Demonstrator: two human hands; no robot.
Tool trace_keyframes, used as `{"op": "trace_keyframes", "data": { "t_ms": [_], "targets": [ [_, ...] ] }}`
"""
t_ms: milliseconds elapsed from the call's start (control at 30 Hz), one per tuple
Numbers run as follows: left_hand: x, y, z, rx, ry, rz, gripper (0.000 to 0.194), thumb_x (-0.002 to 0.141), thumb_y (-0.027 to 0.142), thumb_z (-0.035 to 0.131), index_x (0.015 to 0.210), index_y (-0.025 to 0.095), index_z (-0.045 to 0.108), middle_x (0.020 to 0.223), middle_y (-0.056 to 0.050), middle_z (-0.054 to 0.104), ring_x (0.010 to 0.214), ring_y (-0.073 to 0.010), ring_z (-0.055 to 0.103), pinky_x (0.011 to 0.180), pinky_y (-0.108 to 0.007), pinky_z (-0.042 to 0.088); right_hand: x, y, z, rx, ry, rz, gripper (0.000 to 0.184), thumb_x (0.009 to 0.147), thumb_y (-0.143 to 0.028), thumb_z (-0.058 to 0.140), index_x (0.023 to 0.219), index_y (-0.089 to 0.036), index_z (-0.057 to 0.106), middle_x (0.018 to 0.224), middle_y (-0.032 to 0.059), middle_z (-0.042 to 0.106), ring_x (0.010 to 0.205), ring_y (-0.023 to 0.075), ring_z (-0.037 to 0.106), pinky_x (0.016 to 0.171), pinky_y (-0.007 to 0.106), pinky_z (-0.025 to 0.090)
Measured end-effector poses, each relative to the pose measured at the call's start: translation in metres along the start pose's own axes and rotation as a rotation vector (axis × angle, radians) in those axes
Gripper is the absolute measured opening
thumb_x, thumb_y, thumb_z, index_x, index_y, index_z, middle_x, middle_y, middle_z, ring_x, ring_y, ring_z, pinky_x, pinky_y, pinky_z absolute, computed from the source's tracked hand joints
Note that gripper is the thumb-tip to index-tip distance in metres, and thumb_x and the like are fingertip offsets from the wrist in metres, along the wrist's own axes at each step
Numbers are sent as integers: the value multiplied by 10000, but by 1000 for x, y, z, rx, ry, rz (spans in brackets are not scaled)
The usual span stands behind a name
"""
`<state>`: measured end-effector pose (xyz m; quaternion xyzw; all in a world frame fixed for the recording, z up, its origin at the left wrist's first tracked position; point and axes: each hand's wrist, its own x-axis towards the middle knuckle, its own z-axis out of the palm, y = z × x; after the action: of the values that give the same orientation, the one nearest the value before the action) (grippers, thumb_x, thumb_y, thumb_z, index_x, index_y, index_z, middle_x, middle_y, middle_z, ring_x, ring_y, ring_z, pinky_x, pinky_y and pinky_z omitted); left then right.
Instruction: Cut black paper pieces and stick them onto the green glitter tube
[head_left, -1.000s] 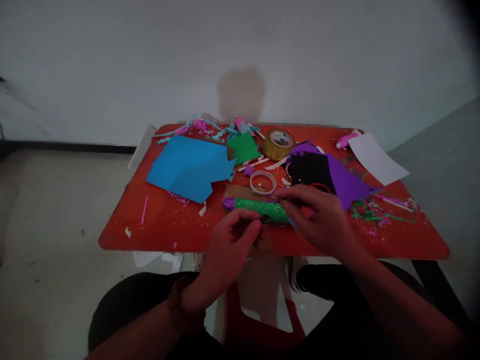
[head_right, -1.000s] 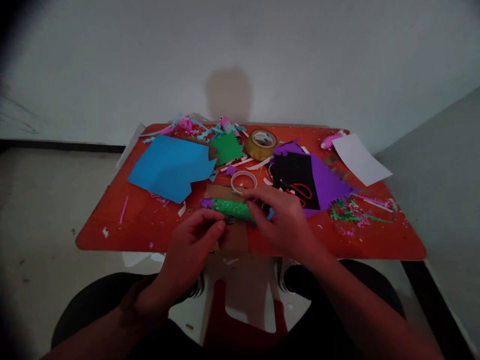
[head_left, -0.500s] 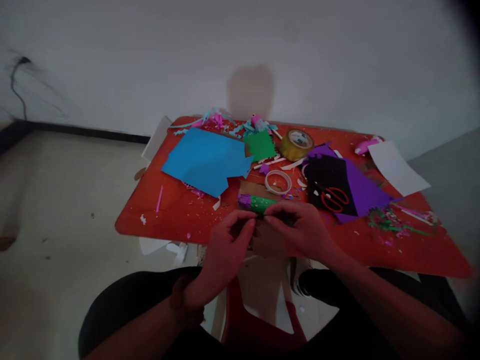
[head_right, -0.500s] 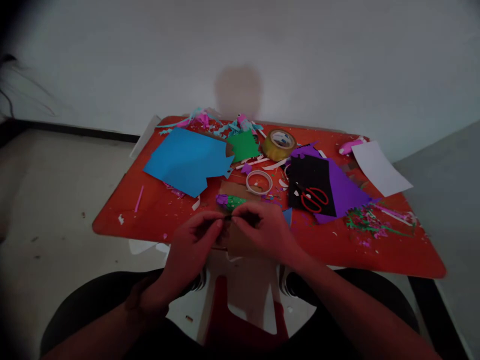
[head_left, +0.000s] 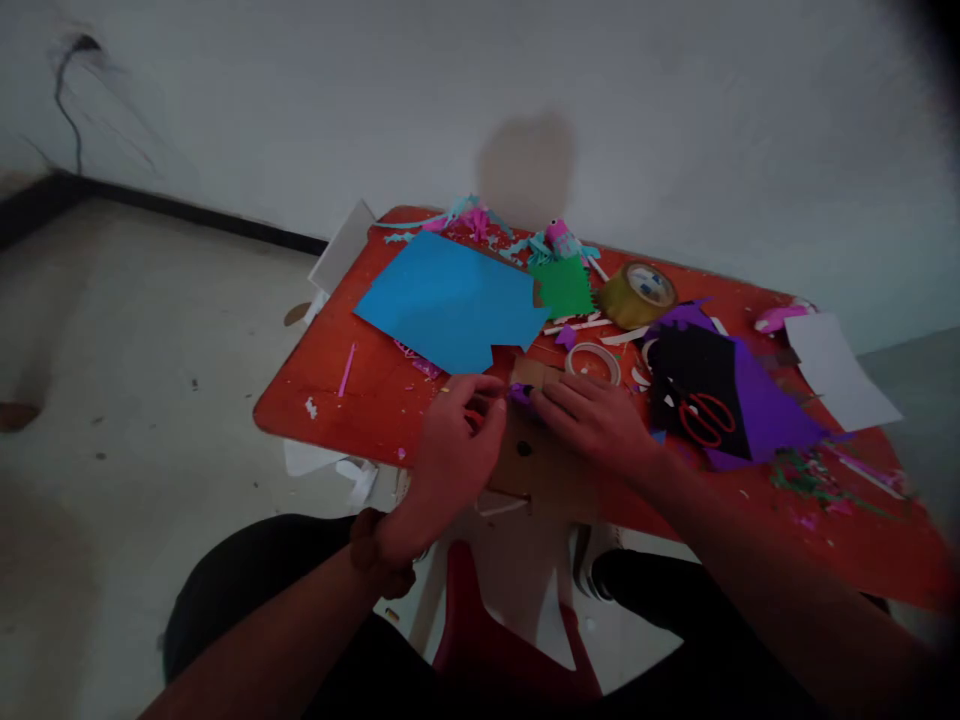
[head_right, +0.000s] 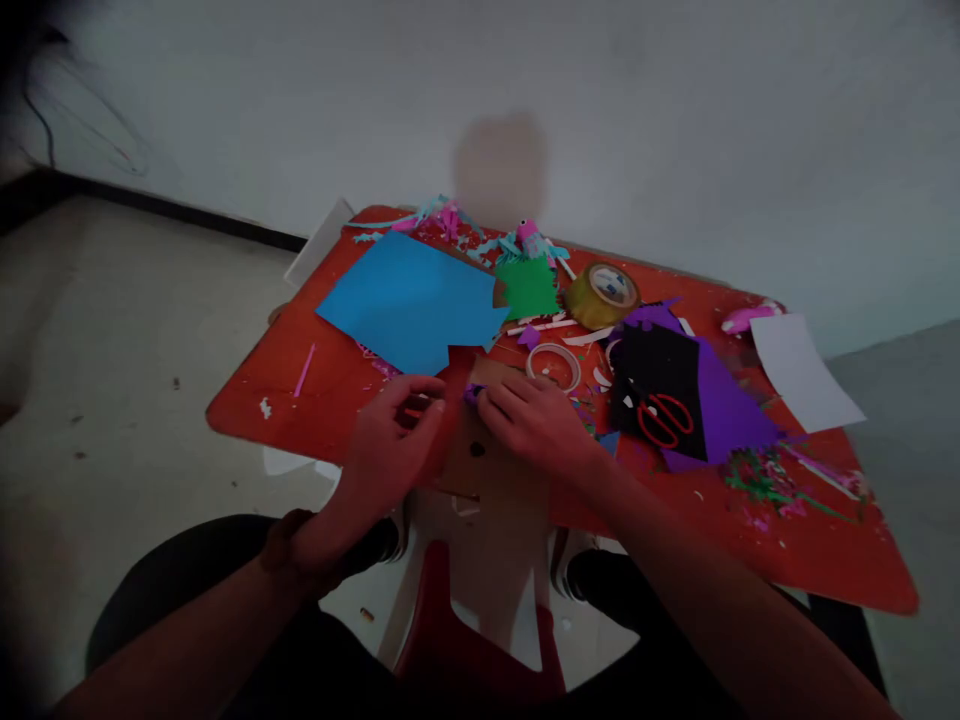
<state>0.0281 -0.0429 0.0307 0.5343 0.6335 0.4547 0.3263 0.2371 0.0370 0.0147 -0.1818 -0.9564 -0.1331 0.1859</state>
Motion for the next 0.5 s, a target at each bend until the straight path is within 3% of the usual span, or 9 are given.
{"op": "trace_keyframes", "data": {
  "t_ms": [167, 500],
  "targets": [
    [2, -3, 1, 36, 15, 61, 129, 988, 192, 597, 1048, 213, 709, 1068, -81, 752, 951, -202, 718, 786, -320, 567, 5, 1, -1, 40, -63, 13, 232, 1090, -104, 523, 1054, -158, 746, 876, 82, 694, 815, 212, 562, 665, 363, 345],
    [2, -3, 0, 25, 27, 55, 129, 983, 176, 595, 1020, 215, 713, 1055, -72, 759, 941, -197, 715, 777, -308, 559, 10, 2, 0, -46, -161, -54, 259, 1098, -106, 503, 1032, -149, 750, 860, 82, 699, 807, 229, 553, 657, 384, 331]
  ]
}}
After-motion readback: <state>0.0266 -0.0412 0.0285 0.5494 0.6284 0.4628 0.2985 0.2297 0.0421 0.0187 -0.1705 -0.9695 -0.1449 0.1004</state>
